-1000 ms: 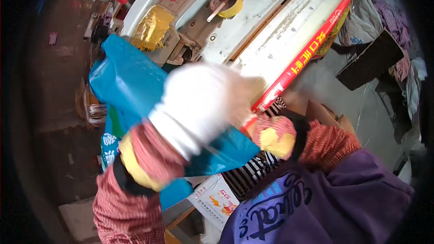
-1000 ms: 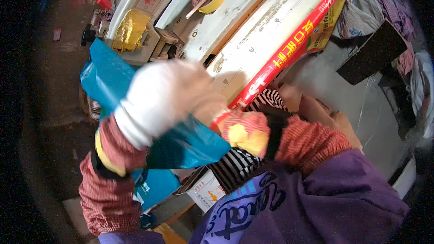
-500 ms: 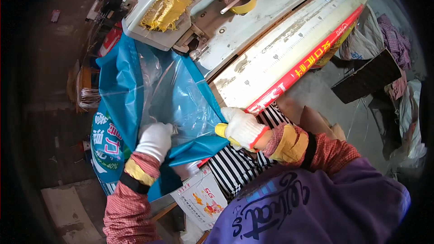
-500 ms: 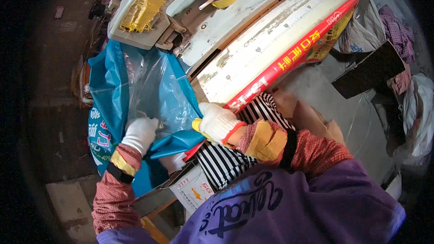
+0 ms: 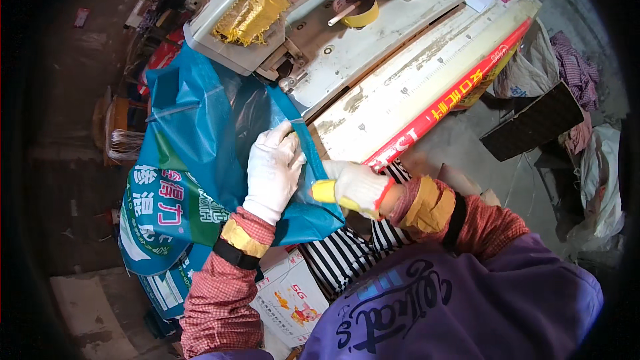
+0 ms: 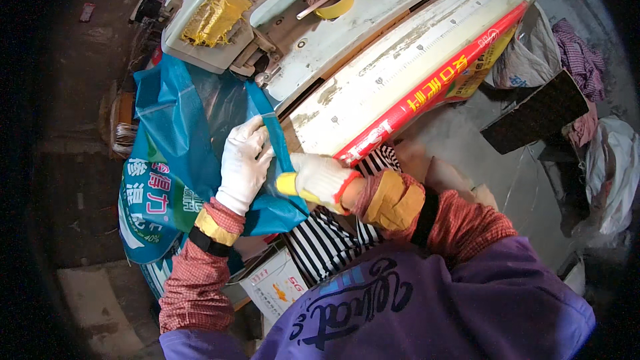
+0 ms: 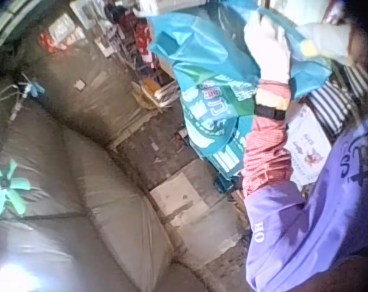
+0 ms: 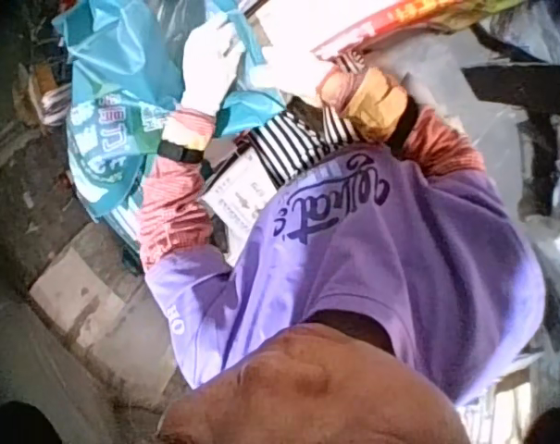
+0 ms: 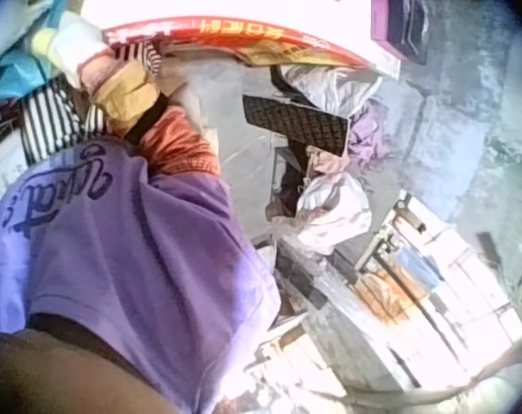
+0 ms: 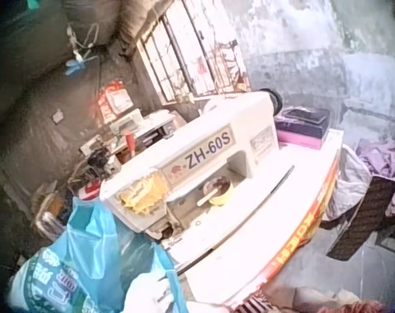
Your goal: The recorder is using an industrial sewing machine to seal large green plastic bags.
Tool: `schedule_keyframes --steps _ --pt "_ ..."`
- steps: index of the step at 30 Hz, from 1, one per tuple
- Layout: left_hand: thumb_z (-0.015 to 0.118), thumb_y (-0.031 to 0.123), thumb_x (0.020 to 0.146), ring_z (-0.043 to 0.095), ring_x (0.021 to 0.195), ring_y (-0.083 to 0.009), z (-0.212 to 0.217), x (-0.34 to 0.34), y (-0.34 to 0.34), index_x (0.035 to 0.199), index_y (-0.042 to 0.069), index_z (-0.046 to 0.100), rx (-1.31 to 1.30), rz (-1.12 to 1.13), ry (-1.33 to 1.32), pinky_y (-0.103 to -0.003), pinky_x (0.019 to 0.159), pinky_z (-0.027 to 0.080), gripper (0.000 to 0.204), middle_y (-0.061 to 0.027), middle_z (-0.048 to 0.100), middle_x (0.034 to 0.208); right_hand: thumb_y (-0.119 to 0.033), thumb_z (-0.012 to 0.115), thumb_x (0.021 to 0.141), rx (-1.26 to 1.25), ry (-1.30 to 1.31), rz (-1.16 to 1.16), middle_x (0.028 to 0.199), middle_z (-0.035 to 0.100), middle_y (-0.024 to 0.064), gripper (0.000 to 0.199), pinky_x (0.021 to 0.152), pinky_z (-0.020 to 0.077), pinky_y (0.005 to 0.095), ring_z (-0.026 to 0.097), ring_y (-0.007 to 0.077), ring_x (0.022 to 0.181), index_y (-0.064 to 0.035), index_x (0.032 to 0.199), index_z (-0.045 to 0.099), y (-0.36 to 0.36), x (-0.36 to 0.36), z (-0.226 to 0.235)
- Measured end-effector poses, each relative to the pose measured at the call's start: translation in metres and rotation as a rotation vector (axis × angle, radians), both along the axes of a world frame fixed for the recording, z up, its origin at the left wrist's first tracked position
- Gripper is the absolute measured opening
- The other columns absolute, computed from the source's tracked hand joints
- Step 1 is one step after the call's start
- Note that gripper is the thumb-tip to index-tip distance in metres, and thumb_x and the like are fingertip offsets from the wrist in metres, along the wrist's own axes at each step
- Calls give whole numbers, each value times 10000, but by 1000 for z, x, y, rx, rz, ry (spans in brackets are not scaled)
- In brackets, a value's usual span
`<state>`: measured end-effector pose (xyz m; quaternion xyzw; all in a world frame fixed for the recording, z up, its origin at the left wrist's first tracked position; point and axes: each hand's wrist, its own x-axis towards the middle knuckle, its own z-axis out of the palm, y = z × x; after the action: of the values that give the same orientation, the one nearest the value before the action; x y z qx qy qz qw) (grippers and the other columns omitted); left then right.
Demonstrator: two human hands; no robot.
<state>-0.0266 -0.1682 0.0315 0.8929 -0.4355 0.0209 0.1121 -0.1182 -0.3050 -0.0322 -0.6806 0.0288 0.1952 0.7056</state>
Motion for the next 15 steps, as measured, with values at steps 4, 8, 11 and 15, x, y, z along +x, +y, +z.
schedule_keyframes --steps 4,8,11,15 --pt "600 59 788 589 946 -329 -5 -13 9 994 0 625 114 -60 -268 -408 821 490 216 -142 619 1084 -511 566 908 822 528 -44 747 625 98 384 565 493 339 621 199 702 -129 879 589 -11 20 -12" --pt "557 81 772 590 881 -278 -8 -30 14 1030 32 615 324 -56 -282 -401 735 475 268 -103 591 960 -483 514 927 177 152 -115 641 578 106 467 486 460 363 583 217 550 -43 789 589 -10 51 -12" --pt "533 111 825 598 856 -302 4 -33 14 1033 22 609 382 70 94 -415 733 486 238 -143 601 925 -425 507 920 116 290 -72 680 610 147 461 503 491 365 605 252 570 11 826 621 -8 63 0" --pt "516 275 925 613 786 -352 57 -25 11 1002 66 617 324 -442 430 -433 690 502 245 -170 622 891 -357 582 867 -238 127 66 818 661 172 423 526 553 372 677 277 674 46 985 633 -23 62 23"
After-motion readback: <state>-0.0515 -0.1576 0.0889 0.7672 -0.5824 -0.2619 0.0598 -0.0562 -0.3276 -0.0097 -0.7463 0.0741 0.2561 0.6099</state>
